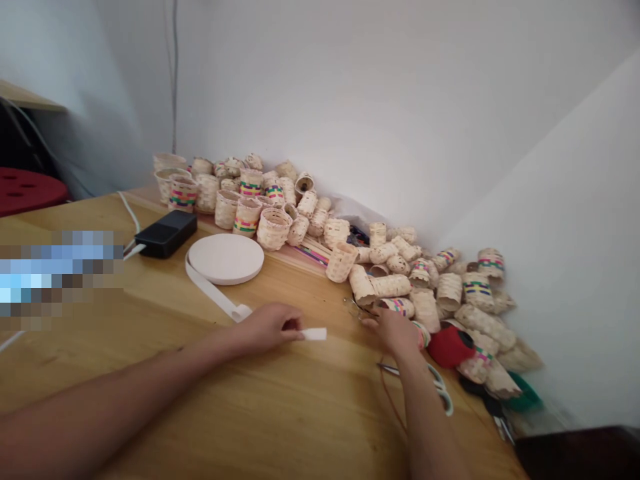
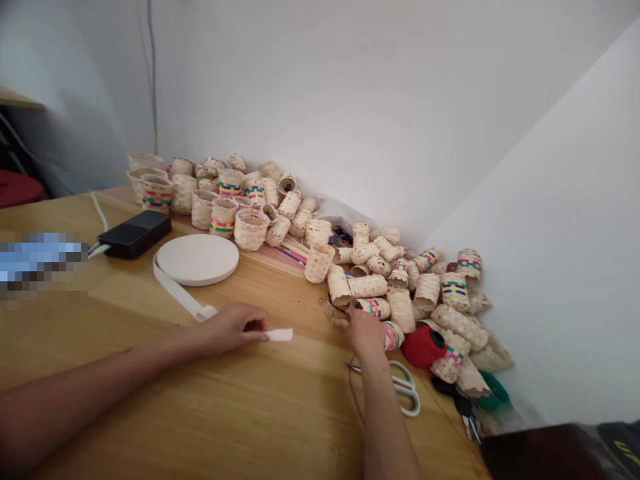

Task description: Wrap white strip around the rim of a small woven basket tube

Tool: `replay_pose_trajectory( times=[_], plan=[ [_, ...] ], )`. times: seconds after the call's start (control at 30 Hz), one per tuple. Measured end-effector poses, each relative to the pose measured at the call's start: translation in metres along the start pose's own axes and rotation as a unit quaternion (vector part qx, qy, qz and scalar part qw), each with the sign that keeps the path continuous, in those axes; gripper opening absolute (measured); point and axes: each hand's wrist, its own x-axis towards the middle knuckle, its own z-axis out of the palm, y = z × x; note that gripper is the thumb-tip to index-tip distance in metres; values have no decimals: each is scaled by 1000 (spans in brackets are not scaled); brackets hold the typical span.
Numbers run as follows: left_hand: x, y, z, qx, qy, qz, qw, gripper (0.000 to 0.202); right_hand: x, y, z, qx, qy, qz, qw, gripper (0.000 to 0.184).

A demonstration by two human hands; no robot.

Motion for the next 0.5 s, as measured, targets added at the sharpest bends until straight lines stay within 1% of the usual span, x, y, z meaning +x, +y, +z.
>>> replay_pose_trajectory(
  times=[0.07,0.13,0.17,0.23,0.3,0.37,0.4,0.43,0.5],
  plan=[
    [3,0,0,-34,37,-11,999,20,-4,-7,-8,19,29,-15,999,34],
    [5,0,1,-42,63,-16,997,22,-8,-20,-14,101,48,-66,992,41],
    [5,0,1,-44,74,-18,996,22,-11,-28,-16,164,46,-100,980,44],
    [5,2,1,-46,90,-20,995,21,-17,-45,-17,296,17,-159,942,49],
    [4,5,1,-44,99,-17,994,19,-24,-61,-12,374,-29,-187,908,50],
    [2,9,1,-38,101,-8,994,16,-31,-72,-5,419,-49,-187,887,43],
    [1,11,1,-34,100,-2,994,14,-34,-75,-1,441,-41,-178,879,39],
    [0,13,1,-29,98,4,995,13,-37,-76,3,463,-21,-164,871,37],
    [-2,16,1,-17,96,16,995,13,-41,-74,12,504,45,-119,854,36]
  ],
)
